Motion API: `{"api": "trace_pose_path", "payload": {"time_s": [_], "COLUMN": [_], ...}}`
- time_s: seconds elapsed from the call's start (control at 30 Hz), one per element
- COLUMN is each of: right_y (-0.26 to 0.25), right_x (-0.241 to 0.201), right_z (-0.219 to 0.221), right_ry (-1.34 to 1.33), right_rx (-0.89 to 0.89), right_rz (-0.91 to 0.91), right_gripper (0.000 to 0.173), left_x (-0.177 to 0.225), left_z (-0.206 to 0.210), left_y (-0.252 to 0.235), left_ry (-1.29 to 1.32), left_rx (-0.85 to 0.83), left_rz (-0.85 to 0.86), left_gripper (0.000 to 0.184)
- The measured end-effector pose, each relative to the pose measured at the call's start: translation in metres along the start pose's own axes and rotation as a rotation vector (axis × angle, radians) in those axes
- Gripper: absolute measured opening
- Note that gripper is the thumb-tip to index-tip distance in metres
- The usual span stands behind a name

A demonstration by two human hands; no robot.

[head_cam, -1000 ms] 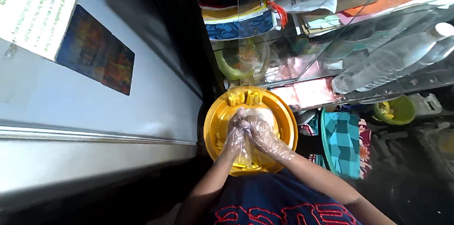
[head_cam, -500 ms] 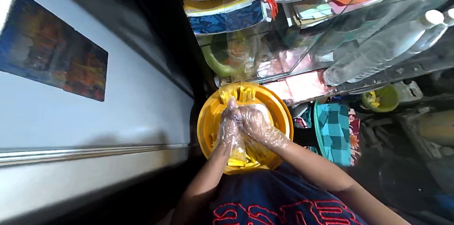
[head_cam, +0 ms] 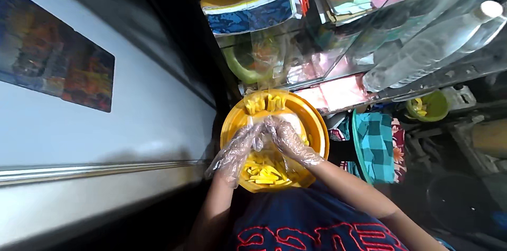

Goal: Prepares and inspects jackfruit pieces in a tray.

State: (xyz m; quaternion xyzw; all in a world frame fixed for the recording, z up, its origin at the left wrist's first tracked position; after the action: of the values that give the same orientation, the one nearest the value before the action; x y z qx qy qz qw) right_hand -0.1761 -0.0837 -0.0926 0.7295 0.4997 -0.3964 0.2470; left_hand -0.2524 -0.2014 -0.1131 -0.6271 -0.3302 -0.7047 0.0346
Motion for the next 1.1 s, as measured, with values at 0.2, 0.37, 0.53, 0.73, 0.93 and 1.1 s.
{"api": "trace_pose_path", "payload": {"time_s": [0.2,0.37,0.53,0.73,0.93,1.1], "right_y": [0.002,0.009,0.037,0.045,0.045,0.041], "right_x": [0.014,0.032,0.012,0.003,0.003,-0.004], "right_z": [0.018,0.041,0.073,0.1,0.112,0.114], "right_ry": [-0.167,-0.028,0.304,0.456,0.461,0.472], "right_rx": [-0.194,-0.612,-0.965,-0.991,-1.01,-1.008], "right_rz": [0.194,0.283,0.119,0.065,0.003,-0.013], "right_gripper": [0.035,0.046,0.079,0.09,0.073,0.066], "left_x": [0.003,0.002,0.012,0.003,-0.008,-0.01], "left_z": [-0.014,-0.043,-0.057,-0.054,-0.056,-0.049], "left_y": [0.006,0.006,0.01,0.012,0.017,0.047], "left_ry": [-0.272,-0.18,-0.101,-0.111,-0.031,-0.426], "left_rx": [0.128,0.258,0.307,0.261,0.254,0.418], "left_rz": [-0.043,0.008,0.087,0.135,0.278,-0.307], "left_gripper": [0.033,0.033,0.036,0.041,0.04,0.026]}}
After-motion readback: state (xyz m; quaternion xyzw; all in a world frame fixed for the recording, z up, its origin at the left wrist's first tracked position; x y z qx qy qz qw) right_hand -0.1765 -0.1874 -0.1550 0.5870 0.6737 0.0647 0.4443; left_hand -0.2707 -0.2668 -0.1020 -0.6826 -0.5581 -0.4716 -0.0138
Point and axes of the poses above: each hand's wrist, its own y-axis away from the middle knuckle, its own z-axis out of the palm, x = y × z, the point moved 8 cm from there along -y, towards the middle knuckle, and after that the axes turned 5 degrees about -x, right-handed, at the moved point
